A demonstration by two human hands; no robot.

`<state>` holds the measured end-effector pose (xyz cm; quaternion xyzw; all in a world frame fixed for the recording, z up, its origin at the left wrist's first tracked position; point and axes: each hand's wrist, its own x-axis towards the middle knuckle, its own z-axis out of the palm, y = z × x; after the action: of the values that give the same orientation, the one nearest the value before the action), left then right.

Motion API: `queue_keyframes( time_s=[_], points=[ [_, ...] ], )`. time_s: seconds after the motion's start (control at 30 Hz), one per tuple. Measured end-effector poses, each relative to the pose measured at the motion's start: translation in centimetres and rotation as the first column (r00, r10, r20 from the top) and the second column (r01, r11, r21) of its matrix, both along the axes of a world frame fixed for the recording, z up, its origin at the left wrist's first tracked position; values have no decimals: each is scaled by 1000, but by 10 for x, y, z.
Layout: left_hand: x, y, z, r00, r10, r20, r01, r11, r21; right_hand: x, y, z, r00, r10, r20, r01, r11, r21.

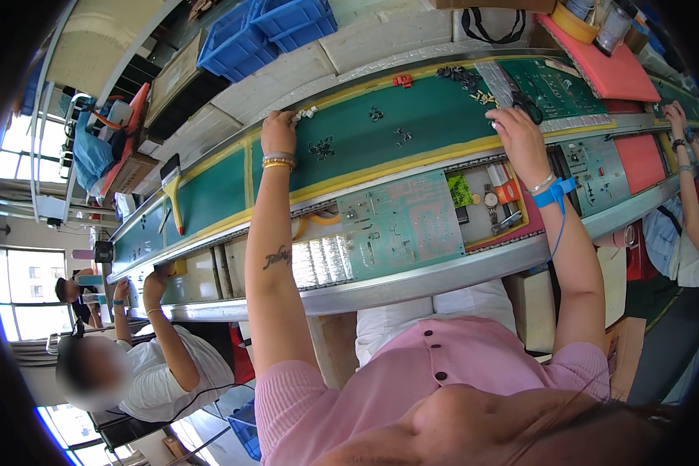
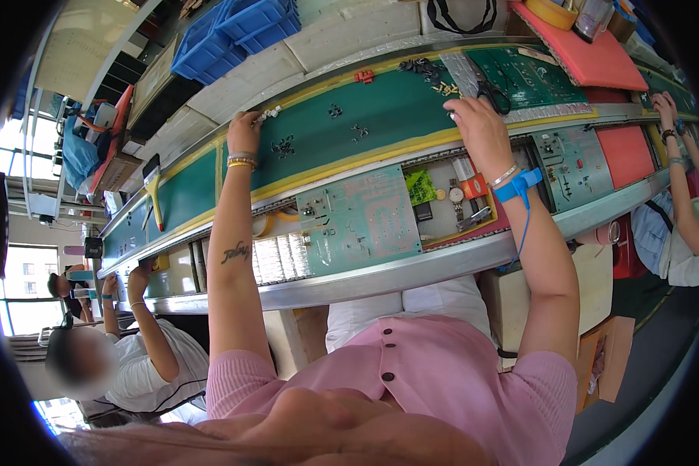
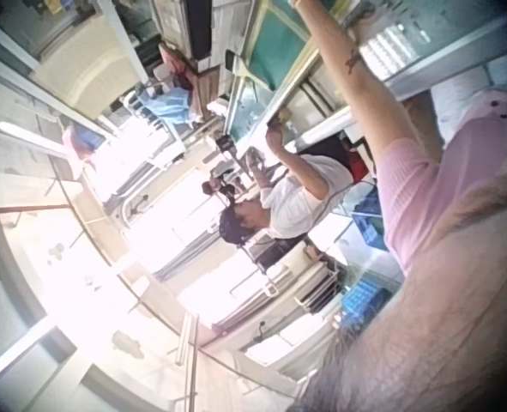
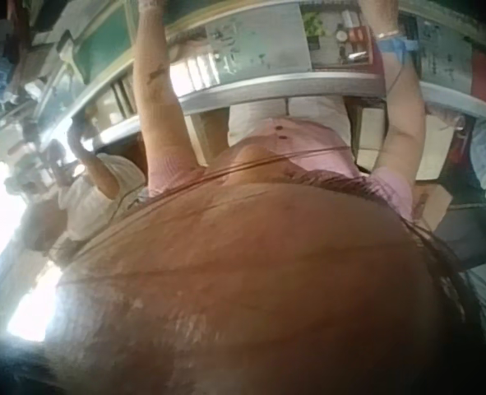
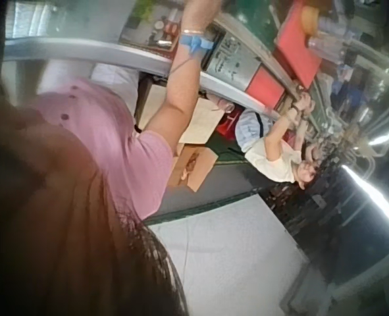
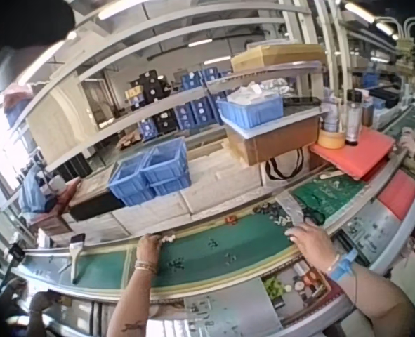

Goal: Assemble small components onto a green circuit board on an assembly line.

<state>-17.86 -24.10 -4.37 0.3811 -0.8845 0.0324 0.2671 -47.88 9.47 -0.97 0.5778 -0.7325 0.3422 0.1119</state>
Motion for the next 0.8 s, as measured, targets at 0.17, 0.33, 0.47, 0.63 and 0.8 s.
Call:
queue_keyframes(
  time_s=[0.17,0.33,0.47,0.63,0.8],
  points=[
    [-1,14,17,989,100,104,-124,959,255,42,6,14,948,199,247,-208,978,11],
    [29,56,37,998,56,-40,-37,924,380,87,20,6,867,352,353,-397,916,59],
    [43,98,38,936,64,-346,245,589,770,102,25,-4,817,406,410,-501,851,156],
    [53,154,37,871,94,-482,447,253,858,106,29,-10,826,406,390,-501,847,179],
    [64,171,22,860,-15,-509,492,287,822,108,35,-6,839,376,393,-485,844,228]
  ],
)
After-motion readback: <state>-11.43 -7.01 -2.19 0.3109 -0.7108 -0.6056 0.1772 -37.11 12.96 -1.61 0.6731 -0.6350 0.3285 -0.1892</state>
